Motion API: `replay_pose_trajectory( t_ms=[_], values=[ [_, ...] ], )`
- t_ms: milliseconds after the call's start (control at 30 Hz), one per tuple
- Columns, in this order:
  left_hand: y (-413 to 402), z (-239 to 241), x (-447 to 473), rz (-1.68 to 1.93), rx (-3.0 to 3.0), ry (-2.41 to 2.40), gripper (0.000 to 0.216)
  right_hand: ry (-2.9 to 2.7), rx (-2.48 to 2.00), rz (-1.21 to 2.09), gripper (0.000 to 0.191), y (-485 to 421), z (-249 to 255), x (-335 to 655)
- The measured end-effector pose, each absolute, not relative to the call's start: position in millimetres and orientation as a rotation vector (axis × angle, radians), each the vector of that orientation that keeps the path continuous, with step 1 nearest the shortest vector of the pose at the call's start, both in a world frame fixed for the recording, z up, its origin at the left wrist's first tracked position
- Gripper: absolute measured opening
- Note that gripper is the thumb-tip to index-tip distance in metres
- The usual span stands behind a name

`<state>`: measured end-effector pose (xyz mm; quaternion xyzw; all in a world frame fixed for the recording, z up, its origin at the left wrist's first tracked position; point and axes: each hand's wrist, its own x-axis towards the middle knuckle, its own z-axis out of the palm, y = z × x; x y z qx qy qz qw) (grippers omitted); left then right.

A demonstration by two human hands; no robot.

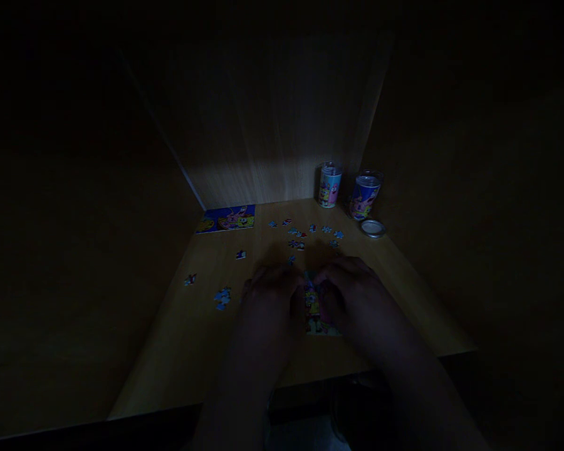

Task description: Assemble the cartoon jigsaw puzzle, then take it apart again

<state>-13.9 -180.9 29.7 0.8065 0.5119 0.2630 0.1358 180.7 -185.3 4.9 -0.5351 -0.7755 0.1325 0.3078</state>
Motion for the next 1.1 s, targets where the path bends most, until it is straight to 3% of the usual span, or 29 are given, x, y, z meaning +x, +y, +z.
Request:
replay_pose_trajectory(
  t_ms=[233,667,867,1100],
  values=[
    [-180.0,28.6,-16.2,0.715,2.387,1.407,0.053,-2.025,-1.417,0.356,0.019,-184.1,3.0,180.6],
    [-179.4,30.7,-12.3,0.599,2.483,1.508,0.054,-2.028,-1.407,0.357,0.018,-184.7,3.4,181.3],
    [-177.2,31.2,-11.8,0.526,2.489,1.484,0.043,-2.035,-1.401,0.348,0.02,-184.1,2.7,181.0],
    [-179.8,31.3,-18.9,0.645,2.45,1.505,0.058,-2.017,-1.408,0.348,0.021,-184.9,5.0,180.4]
  ],
)
